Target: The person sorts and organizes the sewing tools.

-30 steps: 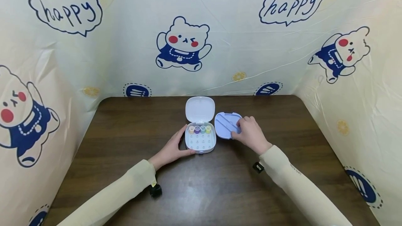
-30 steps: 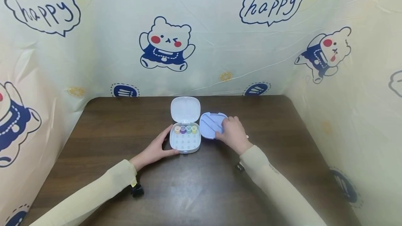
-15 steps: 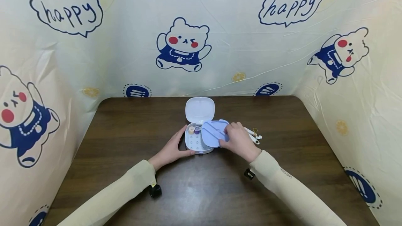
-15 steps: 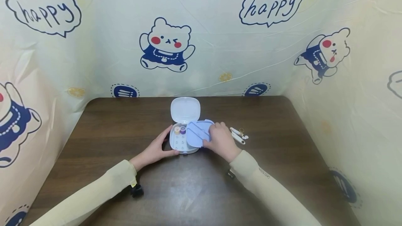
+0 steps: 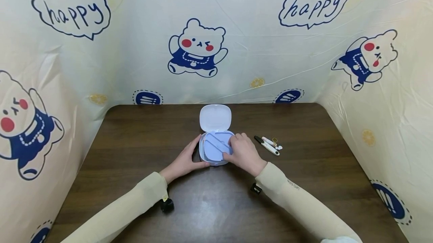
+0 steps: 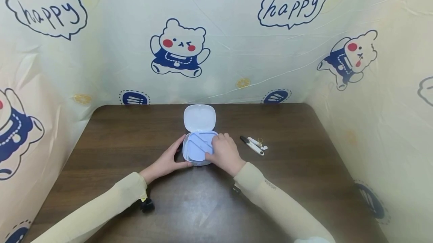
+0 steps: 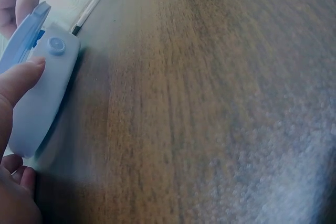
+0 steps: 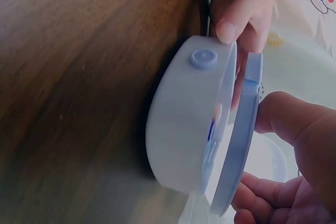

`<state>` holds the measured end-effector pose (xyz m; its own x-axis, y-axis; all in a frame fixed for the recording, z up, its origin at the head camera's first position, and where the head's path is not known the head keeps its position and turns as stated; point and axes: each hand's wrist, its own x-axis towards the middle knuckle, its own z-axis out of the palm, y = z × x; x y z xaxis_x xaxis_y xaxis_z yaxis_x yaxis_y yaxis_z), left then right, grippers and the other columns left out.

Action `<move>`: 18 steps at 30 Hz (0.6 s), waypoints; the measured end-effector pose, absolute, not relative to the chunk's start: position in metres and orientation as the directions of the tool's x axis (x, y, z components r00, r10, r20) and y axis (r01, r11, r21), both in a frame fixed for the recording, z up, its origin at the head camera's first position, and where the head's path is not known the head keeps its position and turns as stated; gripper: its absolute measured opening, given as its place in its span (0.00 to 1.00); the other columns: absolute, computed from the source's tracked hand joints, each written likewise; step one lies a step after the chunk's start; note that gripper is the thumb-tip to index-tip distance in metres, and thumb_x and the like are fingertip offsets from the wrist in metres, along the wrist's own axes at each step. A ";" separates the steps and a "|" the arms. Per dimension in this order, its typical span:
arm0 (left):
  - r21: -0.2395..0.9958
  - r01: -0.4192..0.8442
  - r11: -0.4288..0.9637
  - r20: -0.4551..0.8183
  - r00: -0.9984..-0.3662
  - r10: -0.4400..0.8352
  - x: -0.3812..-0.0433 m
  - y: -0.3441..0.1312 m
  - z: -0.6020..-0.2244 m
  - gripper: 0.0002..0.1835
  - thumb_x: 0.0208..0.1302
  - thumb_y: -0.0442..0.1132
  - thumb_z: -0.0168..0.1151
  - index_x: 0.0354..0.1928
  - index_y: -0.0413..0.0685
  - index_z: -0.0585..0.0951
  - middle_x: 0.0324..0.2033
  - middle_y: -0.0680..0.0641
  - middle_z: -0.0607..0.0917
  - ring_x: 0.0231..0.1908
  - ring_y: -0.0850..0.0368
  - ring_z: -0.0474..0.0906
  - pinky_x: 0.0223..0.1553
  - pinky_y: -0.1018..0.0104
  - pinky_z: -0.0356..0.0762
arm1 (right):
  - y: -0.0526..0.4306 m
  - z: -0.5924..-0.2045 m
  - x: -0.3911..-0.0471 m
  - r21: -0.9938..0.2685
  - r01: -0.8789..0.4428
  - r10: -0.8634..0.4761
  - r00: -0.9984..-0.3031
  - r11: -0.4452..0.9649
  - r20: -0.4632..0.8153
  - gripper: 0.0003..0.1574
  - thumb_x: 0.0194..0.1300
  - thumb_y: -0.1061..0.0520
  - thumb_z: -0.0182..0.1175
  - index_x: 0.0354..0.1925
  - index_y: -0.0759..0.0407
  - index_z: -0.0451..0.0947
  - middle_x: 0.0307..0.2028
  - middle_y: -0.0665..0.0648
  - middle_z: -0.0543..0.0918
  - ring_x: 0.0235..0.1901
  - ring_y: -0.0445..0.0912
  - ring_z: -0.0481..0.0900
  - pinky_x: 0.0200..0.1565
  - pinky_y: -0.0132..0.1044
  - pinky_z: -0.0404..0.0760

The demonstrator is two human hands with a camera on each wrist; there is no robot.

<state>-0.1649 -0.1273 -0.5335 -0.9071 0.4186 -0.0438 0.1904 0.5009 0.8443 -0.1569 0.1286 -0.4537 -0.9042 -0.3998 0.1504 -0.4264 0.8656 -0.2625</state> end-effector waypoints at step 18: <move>0.843 0.207 0.496 -0.023 -0.908 0.419 -0.165 -0.126 -0.532 0.62 0.58 0.52 0.80 0.84 0.49 0.47 0.81 0.41 0.54 0.80 0.42 0.50 0.76 0.40 0.53 | 0.110 -0.467 -0.157 -0.206 -0.460 -0.417 -0.882 0.864 0.219 0.24 0.56 0.46 0.77 0.28 0.60 0.74 0.25 0.53 0.70 0.29 0.49 0.68 0.32 0.41 0.69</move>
<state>-0.1649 -0.1260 -0.5320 -0.9079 0.4185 -0.0228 0.2074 0.4959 0.8432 -0.1567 0.1103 -0.4671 -0.8821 -0.4170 0.2191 -0.4596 0.8639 -0.2060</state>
